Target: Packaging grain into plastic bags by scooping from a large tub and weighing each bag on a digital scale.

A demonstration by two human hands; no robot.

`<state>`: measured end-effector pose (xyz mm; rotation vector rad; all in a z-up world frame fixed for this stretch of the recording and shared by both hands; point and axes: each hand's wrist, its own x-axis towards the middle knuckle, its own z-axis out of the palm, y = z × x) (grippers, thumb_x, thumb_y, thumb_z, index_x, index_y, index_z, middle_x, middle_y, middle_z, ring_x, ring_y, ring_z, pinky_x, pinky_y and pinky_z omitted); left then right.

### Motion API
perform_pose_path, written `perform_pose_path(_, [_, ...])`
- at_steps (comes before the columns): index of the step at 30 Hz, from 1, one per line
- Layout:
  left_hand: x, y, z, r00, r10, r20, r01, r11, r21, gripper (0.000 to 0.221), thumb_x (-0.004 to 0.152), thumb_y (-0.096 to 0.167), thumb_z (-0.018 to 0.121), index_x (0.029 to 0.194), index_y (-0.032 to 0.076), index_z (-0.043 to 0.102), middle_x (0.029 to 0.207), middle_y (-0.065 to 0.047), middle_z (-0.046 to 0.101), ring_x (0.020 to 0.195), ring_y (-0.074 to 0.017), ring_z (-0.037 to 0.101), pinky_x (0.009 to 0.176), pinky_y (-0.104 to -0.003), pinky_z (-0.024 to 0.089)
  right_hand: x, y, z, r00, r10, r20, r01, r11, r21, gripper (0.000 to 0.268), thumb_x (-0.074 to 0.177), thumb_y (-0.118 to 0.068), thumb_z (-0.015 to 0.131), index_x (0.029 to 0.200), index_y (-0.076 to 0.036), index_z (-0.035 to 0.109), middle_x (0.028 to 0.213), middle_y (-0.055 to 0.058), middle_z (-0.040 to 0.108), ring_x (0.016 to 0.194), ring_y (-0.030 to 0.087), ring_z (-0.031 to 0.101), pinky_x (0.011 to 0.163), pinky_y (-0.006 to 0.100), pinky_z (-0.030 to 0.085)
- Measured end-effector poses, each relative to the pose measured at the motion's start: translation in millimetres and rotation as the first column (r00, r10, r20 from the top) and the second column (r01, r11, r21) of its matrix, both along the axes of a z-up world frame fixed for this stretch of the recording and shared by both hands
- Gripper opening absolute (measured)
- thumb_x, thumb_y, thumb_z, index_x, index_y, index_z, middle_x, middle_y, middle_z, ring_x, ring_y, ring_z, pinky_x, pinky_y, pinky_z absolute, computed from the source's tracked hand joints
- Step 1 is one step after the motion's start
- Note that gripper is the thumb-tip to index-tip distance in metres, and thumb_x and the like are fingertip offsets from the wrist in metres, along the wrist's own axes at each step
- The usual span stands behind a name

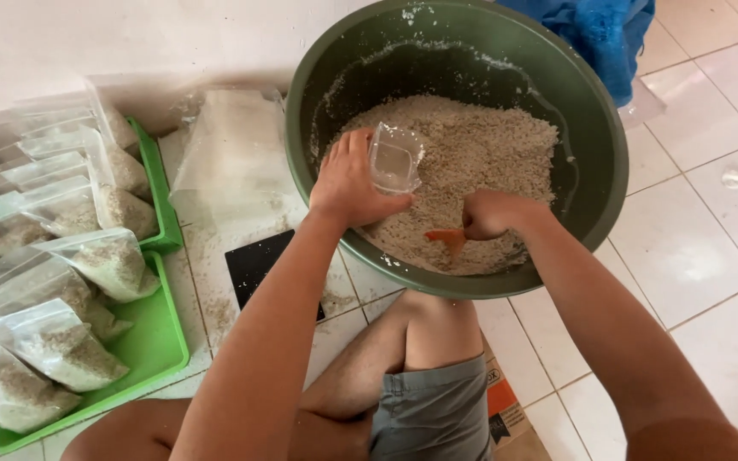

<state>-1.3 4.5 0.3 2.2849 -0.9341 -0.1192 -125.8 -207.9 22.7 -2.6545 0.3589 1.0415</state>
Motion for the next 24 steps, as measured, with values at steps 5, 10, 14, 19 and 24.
perform_pose_path(5, [3,0,-6,1.000,-0.017,-0.022,0.017,1.000,-0.004,0.104,0.053,0.070,0.080,0.130,0.014,0.037,0.130,-0.010,0.048,0.130,-0.0310,0.048,0.107,-0.050,0.042,-12,-8,18,0.993,-0.117,0.011,0.115,0.988,0.101,0.042,0.089,-0.022,0.058,0.051,-0.007,0.051,0.047,0.005,0.041,0.047,0.017,0.035,0.051,0.035,0.034])
perform_pose_path(10, [3,0,-3,0.999,-0.027,-0.048,0.027,1.000,0.006,0.105,0.054,0.074,0.078,0.129,0.014,0.036,0.131,-0.009,0.048,0.130,-0.0297,0.047,0.108,-0.048,0.041,-29,-34,26,0.979,-0.129,0.155,0.122,0.991,0.052,0.036,0.082,-0.021,0.052,0.049,-0.007,0.044,0.047,0.004,0.035,0.049,0.019,0.031,0.054,0.037,0.034])
perform_pose_path(14, [3,1,-4,0.997,-0.037,-0.062,0.036,0.999,-0.016,0.104,0.056,0.073,0.078,0.129,0.013,0.036,0.132,-0.011,0.048,0.130,-0.0312,0.046,0.107,-0.050,0.040,-50,-33,60,0.922,-0.236,0.307,0.215,0.971,0.100,0.038,0.085,-0.019,0.051,0.049,-0.008,0.042,0.044,0.006,0.037,0.046,0.018,0.033,0.053,0.037,0.033])
perform_pose_path(19, [3,-3,-7,0.999,-0.022,-0.047,0.023,0.999,0.024,0.107,0.054,0.076,0.077,0.130,0.013,0.035,0.134,-0.011,0.048,0.132,-0.0309,0.045,0.108,-0.050,0.040,-71,-28,96,0.864,-0.301,0.404,0.287,0.953,0.096,0.044,0.088,-0.021,0.053,0.049,-0.006,0.042,0.045,0.007,0.039,0.048,0.021,0.038,0.057,0.039,0.037])
perform_pose_path(24, [4,-7,-6,0.997,-0.036,0.073,0.028,0.993,0.118,0.115,0.058,0.065,0.078,0.140,0.000,0.032,0.128,-0.015,0.048,0.121,-0.0325,0.048,0.105,-0.049,0.040,-80,5,123,0.654,-0.391,0.648,0.426,0.898,0.112,0.025,0.092,-0.016,0.061,0.105,-0.001,0.075,0.080,0.010,0.073,0.063,0.020,0.059,0.061,0.031,0.047])
